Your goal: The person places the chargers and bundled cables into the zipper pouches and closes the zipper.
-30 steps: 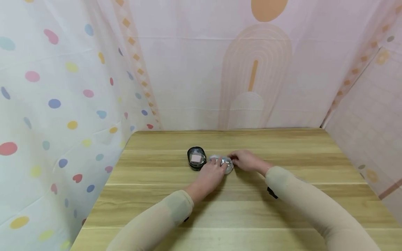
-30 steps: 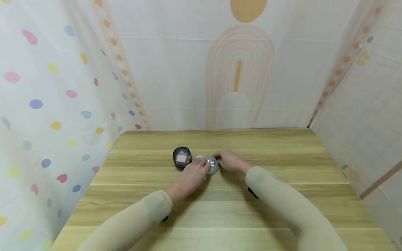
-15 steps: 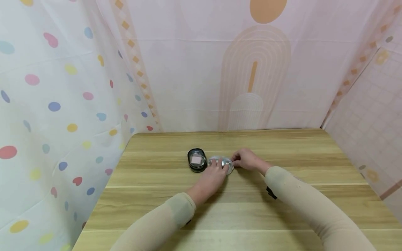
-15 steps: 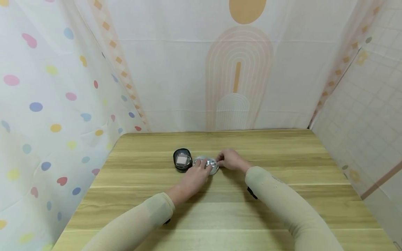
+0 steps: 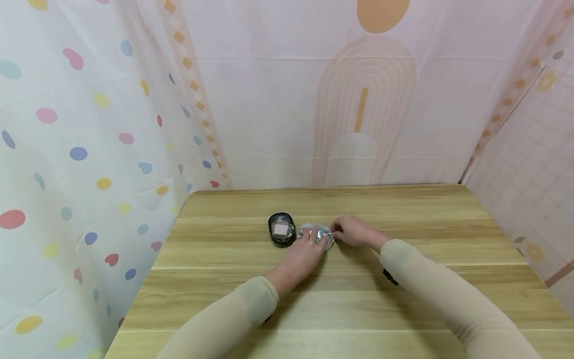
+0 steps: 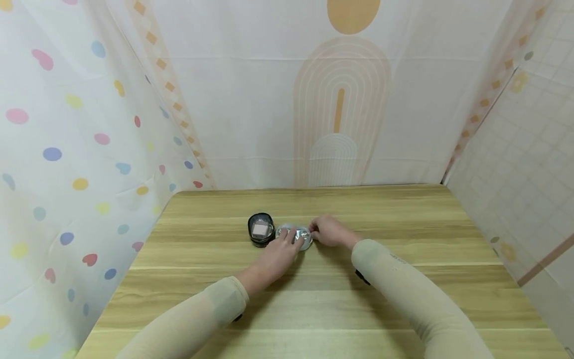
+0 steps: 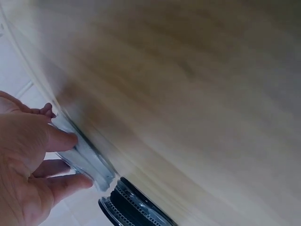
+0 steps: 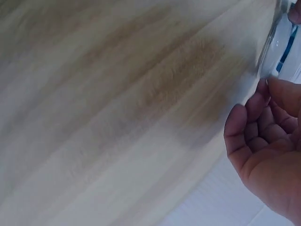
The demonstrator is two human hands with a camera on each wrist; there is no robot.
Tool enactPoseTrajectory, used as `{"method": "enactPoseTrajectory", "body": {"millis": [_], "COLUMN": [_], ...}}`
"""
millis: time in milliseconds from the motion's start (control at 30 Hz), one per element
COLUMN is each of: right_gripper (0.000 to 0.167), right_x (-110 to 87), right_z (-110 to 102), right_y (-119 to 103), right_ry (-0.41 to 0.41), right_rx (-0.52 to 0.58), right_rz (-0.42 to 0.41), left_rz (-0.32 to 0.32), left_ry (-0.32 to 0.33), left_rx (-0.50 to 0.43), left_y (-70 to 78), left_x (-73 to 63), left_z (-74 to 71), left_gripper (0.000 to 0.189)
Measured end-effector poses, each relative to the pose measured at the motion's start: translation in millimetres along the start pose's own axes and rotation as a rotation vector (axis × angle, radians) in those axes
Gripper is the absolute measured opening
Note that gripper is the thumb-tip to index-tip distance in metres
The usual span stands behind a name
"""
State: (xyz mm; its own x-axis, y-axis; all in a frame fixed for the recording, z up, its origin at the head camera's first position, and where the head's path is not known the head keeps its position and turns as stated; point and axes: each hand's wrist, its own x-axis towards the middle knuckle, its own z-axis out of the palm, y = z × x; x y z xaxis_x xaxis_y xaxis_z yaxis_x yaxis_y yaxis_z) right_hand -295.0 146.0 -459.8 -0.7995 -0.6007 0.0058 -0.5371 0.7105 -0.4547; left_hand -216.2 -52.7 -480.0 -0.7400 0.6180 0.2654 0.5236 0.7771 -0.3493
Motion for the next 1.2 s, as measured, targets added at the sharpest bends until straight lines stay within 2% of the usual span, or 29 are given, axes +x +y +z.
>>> {"method": "enactPoseTrajectory", "body": {"millis": [100, 167, 267, 400, 500, 633, 833, 1200], "right_gripper": [0.011, 0.012, 0.010, 0.006, 0.006, 0.005, 0.006, 0.005], "right_x": [-0.2, 0.1, 0.3, -0.3, -1.3, -3.2, -4.4, -6.0], "right_z": [0, 1, 2, 3, 2, 0, -3, -4], "right_y": [-4, -5, -4, 0, 2, 5, 11, 13], "right_ry": [0.009, 0.020, 0.027, 0.056, 0.098, 0.125, 0.136, 0.115], "right_rx": [-0.097, -0.115, -0.104, -0.108, -0.122, -0.107, -0.098, -0.124], "right_rz": [-0.019, -0.011, 0.006, -0.019, -0.056, -0.064, -0.068, -0.101], "left_rz": [0.011, 0.016, 0.022, 0.027, 0.027, 0.031, 0.048, 0.030], "left_ry": [0.056, 0.069, 0.055, 0.035, 0.044, 0.059, 0.074, 0.011], "left_rx": [0.038, 0.053, 0.060, 0.063, 0.057, 0.044, 0.049, 0.010], "left_y": [-1.4, -2.6, -3.9, -4.7, -5.2, -6.4, -7.9, -6.8], "left_x": [-0.4, 0.3, 1.2, 0.9, 0.3, -0.3, 0.4, 2.4], "left_z": [3.7, 5.1, 5.3, 3.3, 3.1, 3.1, 2.3, -0.1], "left_gripper": [0.026, 0.025, 0.025, 0.026, 0.024, 0.023, 0.024, 0.024]}}
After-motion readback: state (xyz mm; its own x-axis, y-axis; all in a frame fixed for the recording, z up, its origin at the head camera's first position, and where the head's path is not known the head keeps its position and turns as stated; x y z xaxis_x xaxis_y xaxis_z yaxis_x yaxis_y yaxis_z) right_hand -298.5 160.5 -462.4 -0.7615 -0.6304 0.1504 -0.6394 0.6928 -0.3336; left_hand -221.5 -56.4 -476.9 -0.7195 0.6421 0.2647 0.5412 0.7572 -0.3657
